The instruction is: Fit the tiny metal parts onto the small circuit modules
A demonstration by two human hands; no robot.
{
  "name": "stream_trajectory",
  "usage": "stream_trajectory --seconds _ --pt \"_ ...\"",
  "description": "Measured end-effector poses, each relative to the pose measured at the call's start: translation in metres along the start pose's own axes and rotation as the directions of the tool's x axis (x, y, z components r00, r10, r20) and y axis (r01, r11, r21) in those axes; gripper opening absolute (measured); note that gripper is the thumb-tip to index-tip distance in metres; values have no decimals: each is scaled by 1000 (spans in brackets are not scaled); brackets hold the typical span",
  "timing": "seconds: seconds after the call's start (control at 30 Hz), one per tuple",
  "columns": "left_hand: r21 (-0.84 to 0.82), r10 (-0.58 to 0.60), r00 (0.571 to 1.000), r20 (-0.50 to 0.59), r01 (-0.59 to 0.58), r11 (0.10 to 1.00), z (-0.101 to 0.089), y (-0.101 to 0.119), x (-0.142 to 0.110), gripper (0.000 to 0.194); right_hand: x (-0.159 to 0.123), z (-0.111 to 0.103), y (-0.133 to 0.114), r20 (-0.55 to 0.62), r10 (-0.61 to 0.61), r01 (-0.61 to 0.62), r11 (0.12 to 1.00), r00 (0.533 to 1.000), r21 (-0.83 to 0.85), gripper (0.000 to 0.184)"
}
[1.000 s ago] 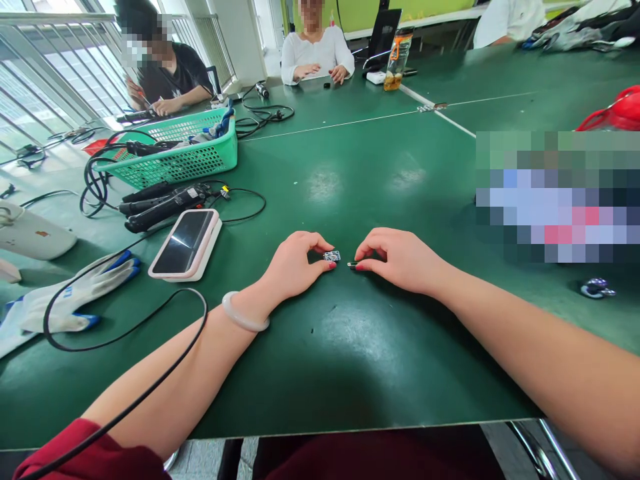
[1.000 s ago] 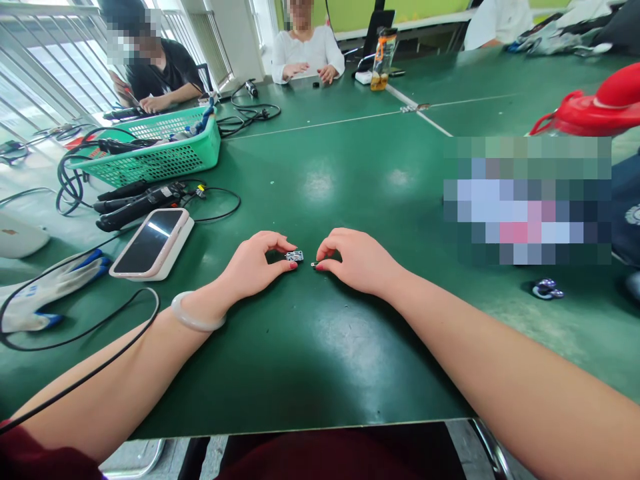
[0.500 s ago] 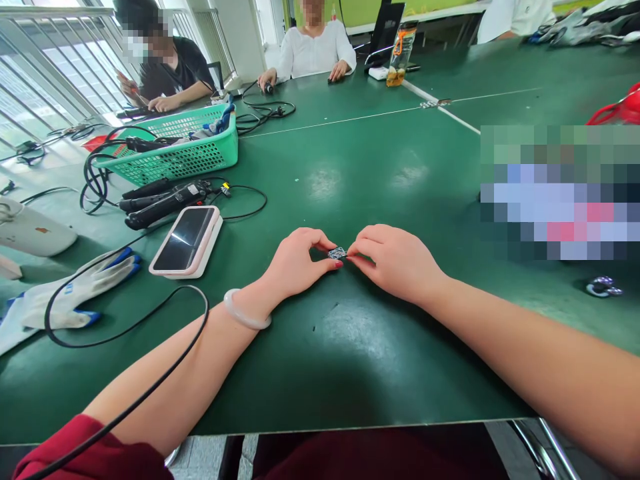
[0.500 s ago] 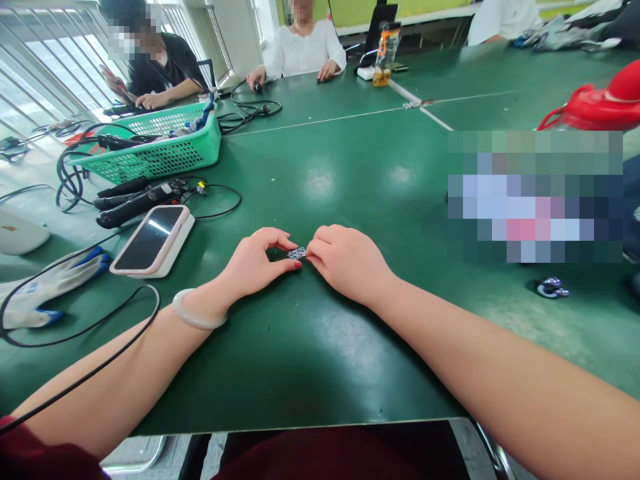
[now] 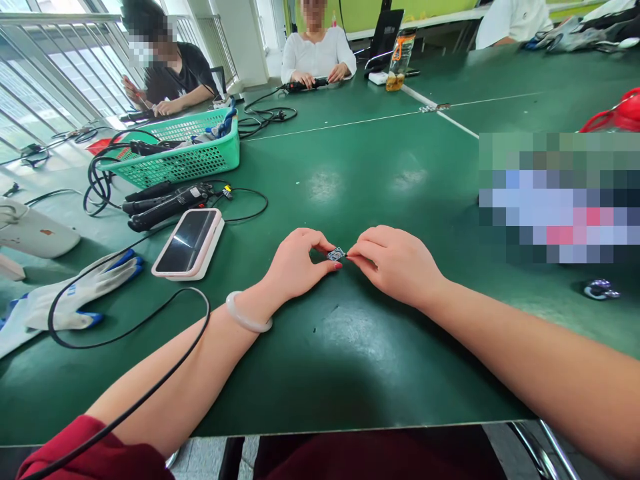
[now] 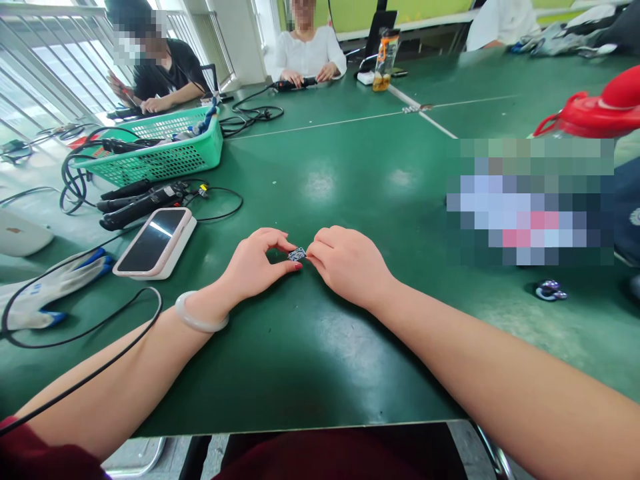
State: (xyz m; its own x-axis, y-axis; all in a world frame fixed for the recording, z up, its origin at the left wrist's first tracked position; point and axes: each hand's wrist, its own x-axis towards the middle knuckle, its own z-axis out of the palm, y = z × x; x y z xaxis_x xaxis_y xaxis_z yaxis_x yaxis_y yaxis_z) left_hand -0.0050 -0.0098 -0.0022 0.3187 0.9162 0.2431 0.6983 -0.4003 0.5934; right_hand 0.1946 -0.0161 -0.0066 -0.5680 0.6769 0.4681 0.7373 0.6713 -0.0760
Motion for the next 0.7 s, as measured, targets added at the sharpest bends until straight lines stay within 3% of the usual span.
stream_trajectory --seconds 0.1,0.23,0.7 --pt "40 49 999 -4 -49 998 -1 1 -1 18 1 1 0 30 -11 11 1000 1000 -15 24" --pt "30 27 1000 -4 -27 999 -1 1 -1 16 0 2 1 25 -10 10 1000 1000 -19 23" --pt "-217 -81 997 -18 75 973 3 -1 -1 24 1 -4 -4 17 -100 101 983 995 -150 29"
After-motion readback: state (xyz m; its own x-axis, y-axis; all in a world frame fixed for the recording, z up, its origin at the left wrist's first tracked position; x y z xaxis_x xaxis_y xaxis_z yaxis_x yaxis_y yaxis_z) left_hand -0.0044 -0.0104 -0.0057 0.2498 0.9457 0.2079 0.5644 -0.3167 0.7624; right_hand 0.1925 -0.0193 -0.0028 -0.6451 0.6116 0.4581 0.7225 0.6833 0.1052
